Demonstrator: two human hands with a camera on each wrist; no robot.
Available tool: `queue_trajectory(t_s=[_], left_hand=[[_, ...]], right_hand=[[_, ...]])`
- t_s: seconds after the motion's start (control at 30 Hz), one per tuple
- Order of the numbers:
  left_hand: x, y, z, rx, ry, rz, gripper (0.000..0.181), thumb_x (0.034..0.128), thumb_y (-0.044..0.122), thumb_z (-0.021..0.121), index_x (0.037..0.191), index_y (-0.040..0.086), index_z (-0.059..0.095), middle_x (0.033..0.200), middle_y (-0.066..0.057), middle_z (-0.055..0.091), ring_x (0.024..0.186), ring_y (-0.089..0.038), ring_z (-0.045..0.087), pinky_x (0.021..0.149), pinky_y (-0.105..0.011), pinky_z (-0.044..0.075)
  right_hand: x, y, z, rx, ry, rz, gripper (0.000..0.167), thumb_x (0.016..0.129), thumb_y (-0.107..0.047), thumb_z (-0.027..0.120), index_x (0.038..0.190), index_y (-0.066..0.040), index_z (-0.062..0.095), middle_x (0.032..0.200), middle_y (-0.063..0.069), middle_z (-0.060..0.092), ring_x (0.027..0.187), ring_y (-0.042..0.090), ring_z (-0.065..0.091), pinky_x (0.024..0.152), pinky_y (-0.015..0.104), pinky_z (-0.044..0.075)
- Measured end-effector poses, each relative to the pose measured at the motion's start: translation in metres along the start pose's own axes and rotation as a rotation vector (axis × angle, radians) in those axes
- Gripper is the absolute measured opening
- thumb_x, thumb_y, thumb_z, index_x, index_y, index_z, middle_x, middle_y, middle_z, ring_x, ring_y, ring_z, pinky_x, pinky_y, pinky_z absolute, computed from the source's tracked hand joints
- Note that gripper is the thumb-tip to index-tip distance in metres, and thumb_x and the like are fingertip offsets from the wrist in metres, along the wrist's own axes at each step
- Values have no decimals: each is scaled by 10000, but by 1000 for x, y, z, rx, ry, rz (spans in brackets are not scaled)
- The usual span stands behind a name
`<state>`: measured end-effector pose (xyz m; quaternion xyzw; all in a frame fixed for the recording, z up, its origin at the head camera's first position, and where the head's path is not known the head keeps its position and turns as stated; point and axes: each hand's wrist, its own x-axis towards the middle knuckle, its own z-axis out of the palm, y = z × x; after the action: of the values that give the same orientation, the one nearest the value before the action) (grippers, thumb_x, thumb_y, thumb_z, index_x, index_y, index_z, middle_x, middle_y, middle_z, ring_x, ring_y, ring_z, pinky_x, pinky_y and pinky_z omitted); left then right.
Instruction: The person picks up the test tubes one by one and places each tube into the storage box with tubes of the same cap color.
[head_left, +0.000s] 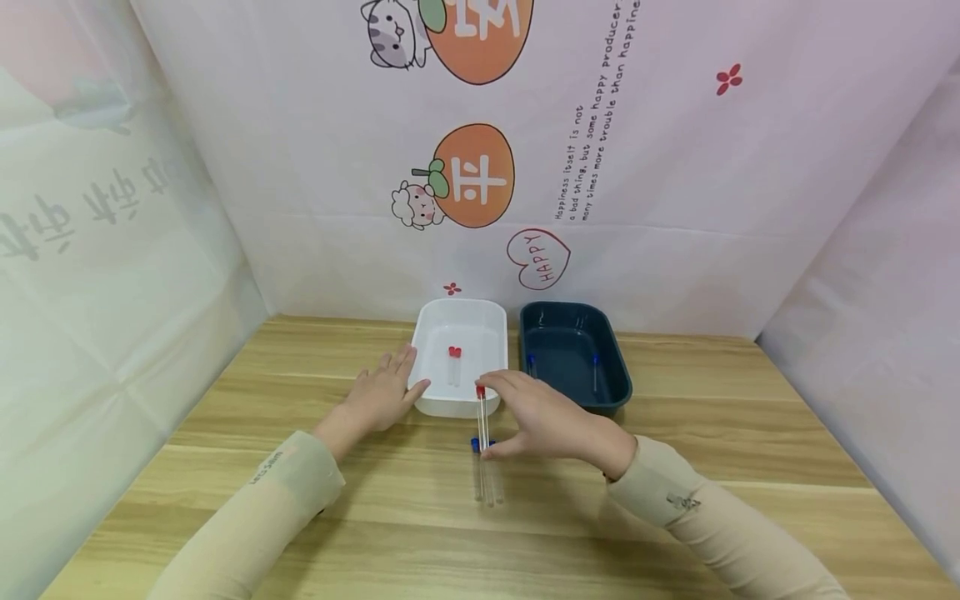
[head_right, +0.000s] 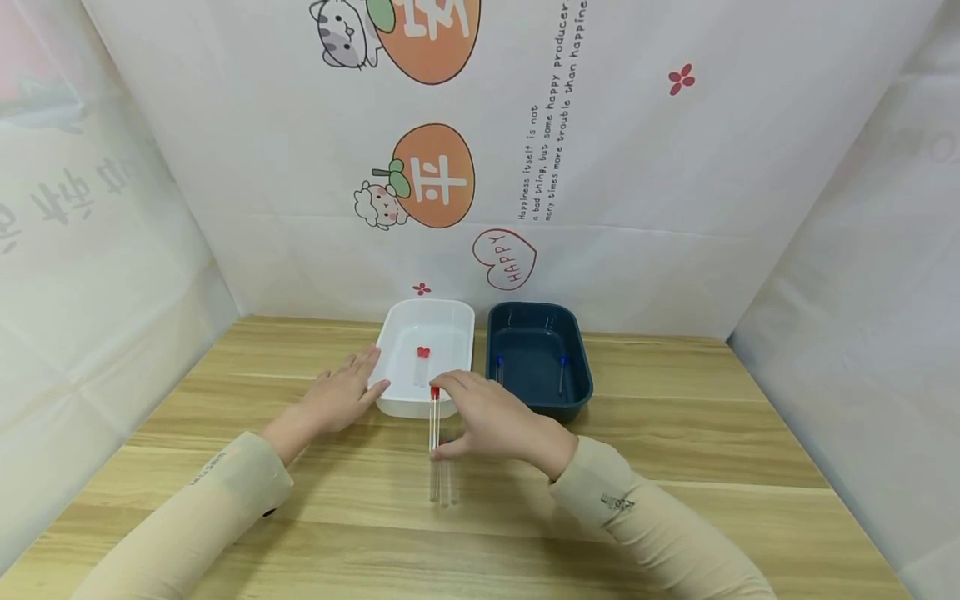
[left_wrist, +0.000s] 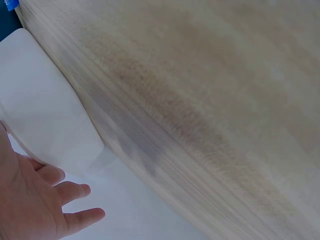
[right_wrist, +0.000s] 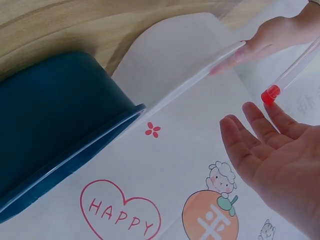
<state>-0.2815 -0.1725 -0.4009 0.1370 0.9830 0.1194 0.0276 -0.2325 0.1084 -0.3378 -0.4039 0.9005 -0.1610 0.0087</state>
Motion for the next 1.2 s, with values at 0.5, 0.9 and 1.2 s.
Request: queue_trajectory(t_s=[0.5, 0.9, 1.2], left_hand=[[1, -1, 1, 2, 6, -1, 768, 1094, 515, 349, 1627, -6, 165, 1693, -161, 151, 1519, -460, 174, 1142, -724, 187], [1, -2, 3, -2, 10, -7, 768, 1093, 514, 356, 1630, 2, 160, 1693, -157, 149, 1520, -454, 177, 1143, -721, 190], [1, -1, 3, -7, 12, -3, 759, 1096, 498, 365, 1630, 0, 157, 1692, -160, 150, 1519, -455, 177, 1143, -721, 191]], right_hand=[[20, 9, 3, 70, -18, 51, 899, 827, -439, 864, 1513, -38, 442, 1508, 146, 486, 1359, 284, 493, 1121, 473, 415], [37, 17, 11, 133, 6, 84, 915, 805, -440, 882, 1503, -35, 449, 1480, 136, 514, 1290, 315, 547, 1088, 463, 454], [45, 19, 16, 102, 26, 128, 878, 825, -392, 877, 1502, -27, 452, 1469, 149, 523, 1249, 283, 550, 1090, 470, 452]])
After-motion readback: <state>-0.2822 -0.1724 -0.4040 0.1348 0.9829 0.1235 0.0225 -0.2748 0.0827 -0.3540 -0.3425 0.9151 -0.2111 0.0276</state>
